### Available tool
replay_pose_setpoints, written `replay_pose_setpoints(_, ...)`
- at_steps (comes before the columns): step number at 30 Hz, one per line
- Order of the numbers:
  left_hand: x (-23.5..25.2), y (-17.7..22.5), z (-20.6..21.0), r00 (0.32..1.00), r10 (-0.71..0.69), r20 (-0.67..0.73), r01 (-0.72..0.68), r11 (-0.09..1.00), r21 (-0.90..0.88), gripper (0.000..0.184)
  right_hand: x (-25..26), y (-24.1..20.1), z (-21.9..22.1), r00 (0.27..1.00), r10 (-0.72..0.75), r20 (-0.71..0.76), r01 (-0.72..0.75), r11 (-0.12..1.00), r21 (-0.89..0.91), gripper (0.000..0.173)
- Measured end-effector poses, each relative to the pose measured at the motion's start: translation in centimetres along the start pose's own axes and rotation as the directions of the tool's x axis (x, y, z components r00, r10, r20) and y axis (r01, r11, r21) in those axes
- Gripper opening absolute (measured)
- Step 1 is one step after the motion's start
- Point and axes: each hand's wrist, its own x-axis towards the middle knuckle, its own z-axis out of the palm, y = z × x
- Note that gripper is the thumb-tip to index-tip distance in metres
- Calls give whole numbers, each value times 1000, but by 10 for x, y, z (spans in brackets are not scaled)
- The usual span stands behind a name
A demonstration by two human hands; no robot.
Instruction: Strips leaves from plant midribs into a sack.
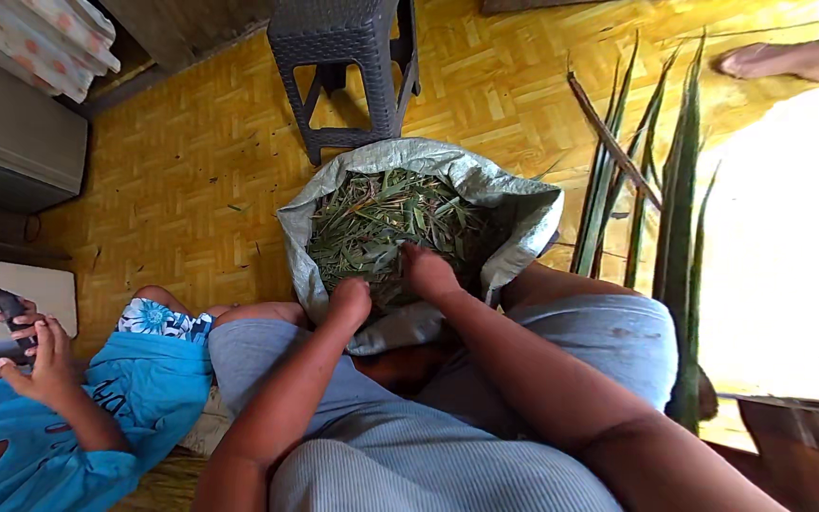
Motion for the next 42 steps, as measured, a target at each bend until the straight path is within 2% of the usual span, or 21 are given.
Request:
replay_pose_setpoints(2,0,-4,-1,1000,-4,16,4,999,-43,38,6,4,-9,997,75,-6,-74,994,78,45)
replay_pose_setpoints(5,6,-9,-3,998,-33,46,38,993,-113,39,2,-1,-11,998,57,-4,-55,973,224,45)
replay_pose_setpoints(11,11,-11,-5,996,-61,58,69,987,-142,40,1,-1,-4,999,0,53,-14,966,258,44)
replay_pose_setpoints(14,14,-12,-5,996,-64,67,76,978,-193,40,-6,-9,4,978,-113,176,21,890,456,41)
replay_pose_setpoints(16,16,-14,-4,994,-64,84,84,961,-264,40,-11,-12,12,959,-137,248,-36,808,589,41)
replay_pose_setpoints(19,13,-14,-5,992,-65,111,100,930,-353,39,-13,-10,15,947,-137,290,-107,717,689,41)
replay_pose_setpoints(28,-6,-21,-6,980,-16,198,113,864,-491,31,-7,-5,10,974,-19,228,-192,473,860,40)
replay_pose_setpoints(33,-20,-29,-7,973,23,230,116,812,-572,31,-3,-2,12,974,22,227,-215,425,880,41)
replay_pose_setpoints(37,-28,-39,-7,967,48,252,111,808,-579,29,3,5,10,977,40,208,-207,399,893,36)
replay_pose_setpoints(42,-36,-56,-7,964,72,258,101,794,-599,27,12,7,-4,976,159,149,-195,334,922,36)
